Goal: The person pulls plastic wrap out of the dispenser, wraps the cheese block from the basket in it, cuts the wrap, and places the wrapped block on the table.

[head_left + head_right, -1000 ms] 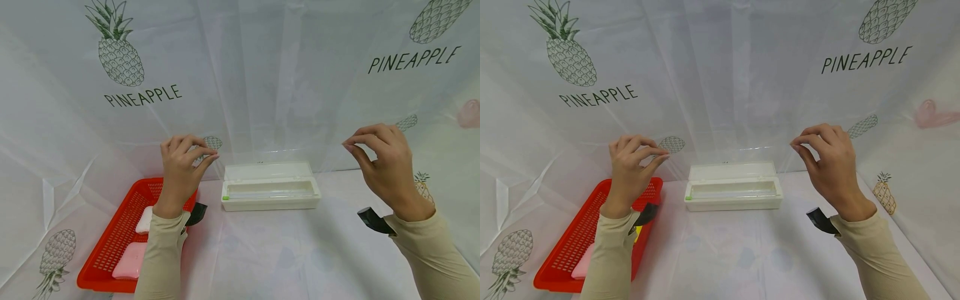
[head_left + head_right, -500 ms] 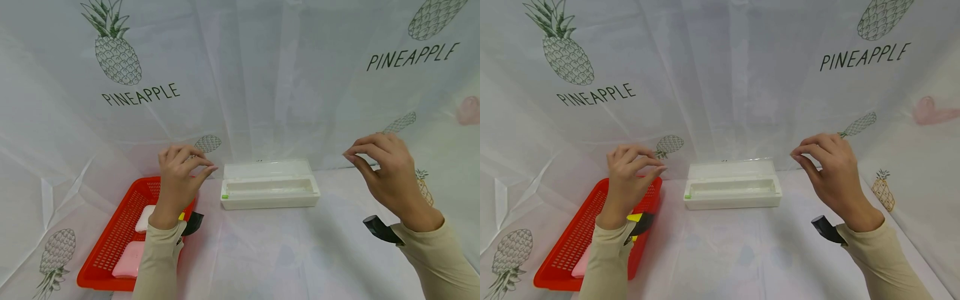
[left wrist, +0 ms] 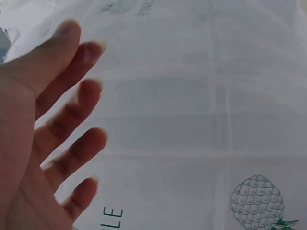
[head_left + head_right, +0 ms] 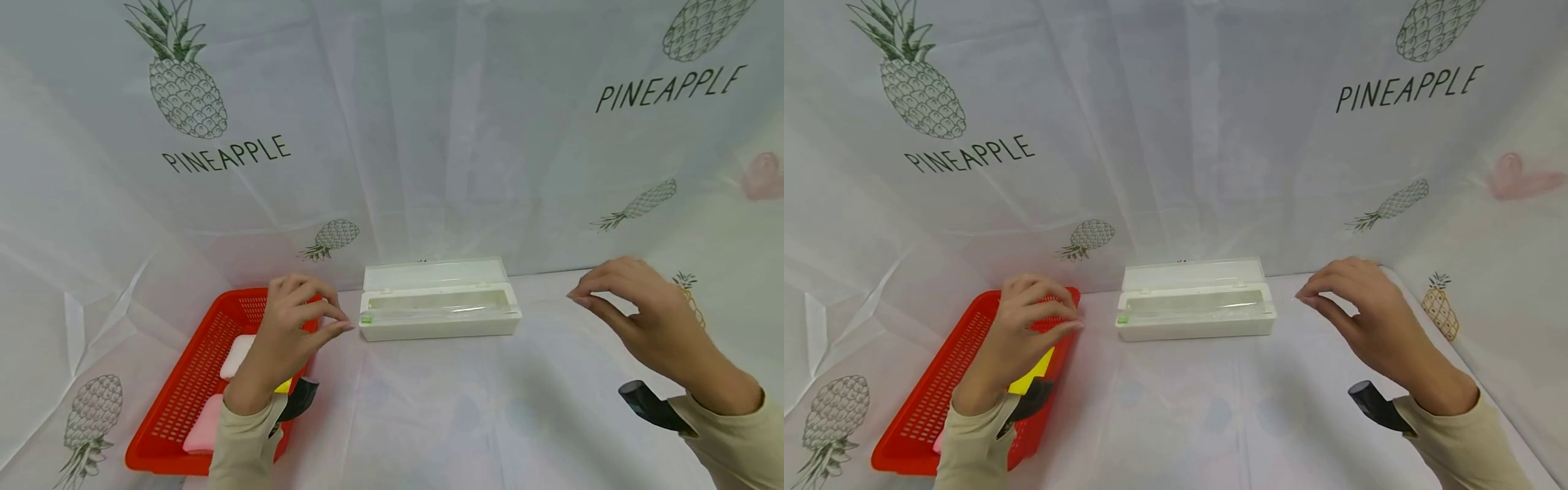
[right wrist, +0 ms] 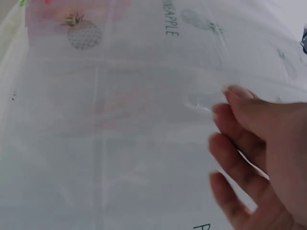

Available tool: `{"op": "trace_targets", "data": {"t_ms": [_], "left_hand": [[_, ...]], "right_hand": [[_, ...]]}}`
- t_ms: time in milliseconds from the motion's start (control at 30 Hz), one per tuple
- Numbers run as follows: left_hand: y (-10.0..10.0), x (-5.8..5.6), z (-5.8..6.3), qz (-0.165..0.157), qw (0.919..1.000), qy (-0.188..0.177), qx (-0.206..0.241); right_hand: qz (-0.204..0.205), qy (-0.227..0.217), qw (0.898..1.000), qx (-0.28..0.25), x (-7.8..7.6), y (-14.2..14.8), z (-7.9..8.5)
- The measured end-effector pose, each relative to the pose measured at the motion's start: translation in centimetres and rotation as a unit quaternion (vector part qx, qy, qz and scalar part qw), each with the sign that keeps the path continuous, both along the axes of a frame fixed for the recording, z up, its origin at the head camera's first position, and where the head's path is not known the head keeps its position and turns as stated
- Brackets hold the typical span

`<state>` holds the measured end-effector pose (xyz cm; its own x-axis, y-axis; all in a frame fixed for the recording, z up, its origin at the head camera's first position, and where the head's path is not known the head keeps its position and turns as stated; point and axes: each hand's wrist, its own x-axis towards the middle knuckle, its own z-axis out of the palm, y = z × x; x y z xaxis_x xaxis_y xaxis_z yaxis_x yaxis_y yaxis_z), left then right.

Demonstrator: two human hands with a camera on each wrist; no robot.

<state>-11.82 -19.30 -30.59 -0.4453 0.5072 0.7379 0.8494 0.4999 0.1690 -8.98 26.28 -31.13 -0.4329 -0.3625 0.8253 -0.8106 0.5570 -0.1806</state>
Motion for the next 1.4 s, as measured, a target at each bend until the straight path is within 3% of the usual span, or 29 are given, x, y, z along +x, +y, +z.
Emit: {"op": "trace_targets", "data": {"t_ms": [167,267,367,467,600,667,767,833,933,1033,1267,1400], "left_hand": [[-0.2,0.6,-1.7,-0.043,0.9978,-0.030,-0.041],[-0.1,1.2,-3.1,-0.044,0.9942,-0.057,-0.080],[0.2,2.1,-4.6,-0.034,0.9853,-0.107,-0.129],[0.5,3.0,-6.1,-0.018,0.9659,-0.188,-0.177],[0.8,3.7,-8.4,0.002,0.9265,-0.303,-0.224],[0.8,3.9,-9.7,0.007,0.9083,-0.345,-0.237],[0.9,4.1,-11.7,0.012,0.8876,-0.383,-0.255],[0.9,4.2,-12.9,0.011,0.8785,-0.397,-0.265],[0.9,4.6,-14.4,0.011,0.8667,-0.416,-0.276],[0.7,5.0,-15.6,0.014,0.8634,-0.418,-0.282],[0.4,5.9,-17.9,0.011,0.8703,-0.399,-0.289],[0.3,6.1,-18.9,0.012,0.8648,-0.408,-0.292]], "right_hand": [[0.058,-0.093,0.991,0.076,1.1,1.5,-1.5],[0.083,-0.145,0.980,0.107,1.8,2.1,-3.0],[0.114,-0.181,0.971,0.108,2.3,2.4,-4.9],[0.143,-0.218,0.960,0.101,2.7,2.6,-7.2],[0.155,-0.292,0.938,0.105,3.5,2.3,-10.1],[0.164,-0.336,0.921,0.107,3.9,2.1,-11.4],[0.192,-0.380,0.900,0.098,4.2,1.7,-13.5],[0.208,-0.404,0.886,0.094,4.4,1.5,-14.9],[0.212,-0.414,0.880,0.097,4.9,1.1,-16.9],[0.211,-0.416,0.878,0.107,5.2,0.7,-18.6],[0.189,-0.425,0.877,0.120,5.8,0.1,-20.9],[0.173,-0.445,0.869,0.126,6.2,-0.2,-21.5]]}}
